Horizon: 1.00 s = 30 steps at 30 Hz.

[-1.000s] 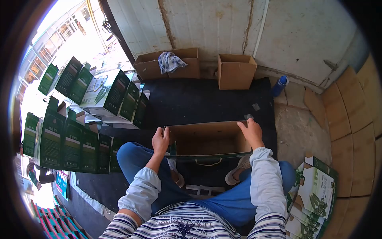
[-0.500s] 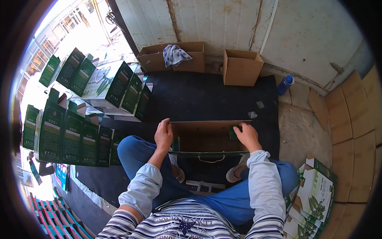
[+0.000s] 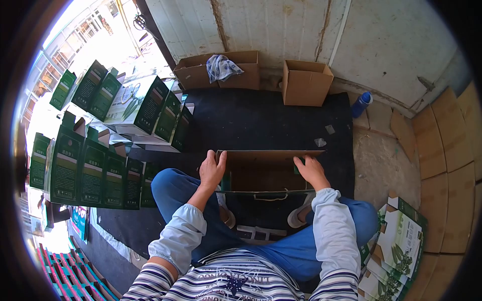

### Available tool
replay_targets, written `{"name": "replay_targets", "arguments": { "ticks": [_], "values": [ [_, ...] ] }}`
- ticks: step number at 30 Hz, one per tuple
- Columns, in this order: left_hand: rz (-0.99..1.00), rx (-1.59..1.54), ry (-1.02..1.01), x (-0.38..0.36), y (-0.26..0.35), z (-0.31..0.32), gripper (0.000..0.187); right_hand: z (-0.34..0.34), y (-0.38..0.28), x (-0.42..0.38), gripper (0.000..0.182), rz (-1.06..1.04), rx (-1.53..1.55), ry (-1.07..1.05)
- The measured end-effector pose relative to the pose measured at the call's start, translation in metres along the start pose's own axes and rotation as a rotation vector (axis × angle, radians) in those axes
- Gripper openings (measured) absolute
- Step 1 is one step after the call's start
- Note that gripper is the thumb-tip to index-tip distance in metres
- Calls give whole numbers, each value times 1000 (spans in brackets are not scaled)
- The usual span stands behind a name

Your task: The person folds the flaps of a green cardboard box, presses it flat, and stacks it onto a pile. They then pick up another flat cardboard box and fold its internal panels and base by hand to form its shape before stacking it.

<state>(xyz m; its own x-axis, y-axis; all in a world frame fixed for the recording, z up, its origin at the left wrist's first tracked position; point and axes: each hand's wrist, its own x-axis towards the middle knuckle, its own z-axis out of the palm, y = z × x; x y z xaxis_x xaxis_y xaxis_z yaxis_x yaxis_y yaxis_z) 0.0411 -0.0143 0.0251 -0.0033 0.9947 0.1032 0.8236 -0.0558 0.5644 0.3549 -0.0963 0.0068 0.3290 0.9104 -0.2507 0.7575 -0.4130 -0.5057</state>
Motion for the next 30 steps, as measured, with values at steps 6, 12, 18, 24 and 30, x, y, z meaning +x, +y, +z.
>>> {"name": "replay_targets", "arguments": {
  "ticks": [6, 12, 18, 24, 30],
  "values": [
    [-5, 34, 20, 5, -10, 5, 29, 1, 0, -2, 63, -41, -68, -46],
    [166, 24, 131, 14, -4, 2, 16, 1, -6, -8, 62, -65, -76, -19],
    [132, 137, 18, 20, 1, 7, 29, 4, -3, -6, 62, -76, -82, -28],
    [113, -45, -395, 12, -6, 23, 55, 1, 1, -5, 58, -115, -79, -46],
    [209, 25, -527, 8, -10, 11, 49, -16, 7, -9, 45, -183, -138, -57]
  ]
}}
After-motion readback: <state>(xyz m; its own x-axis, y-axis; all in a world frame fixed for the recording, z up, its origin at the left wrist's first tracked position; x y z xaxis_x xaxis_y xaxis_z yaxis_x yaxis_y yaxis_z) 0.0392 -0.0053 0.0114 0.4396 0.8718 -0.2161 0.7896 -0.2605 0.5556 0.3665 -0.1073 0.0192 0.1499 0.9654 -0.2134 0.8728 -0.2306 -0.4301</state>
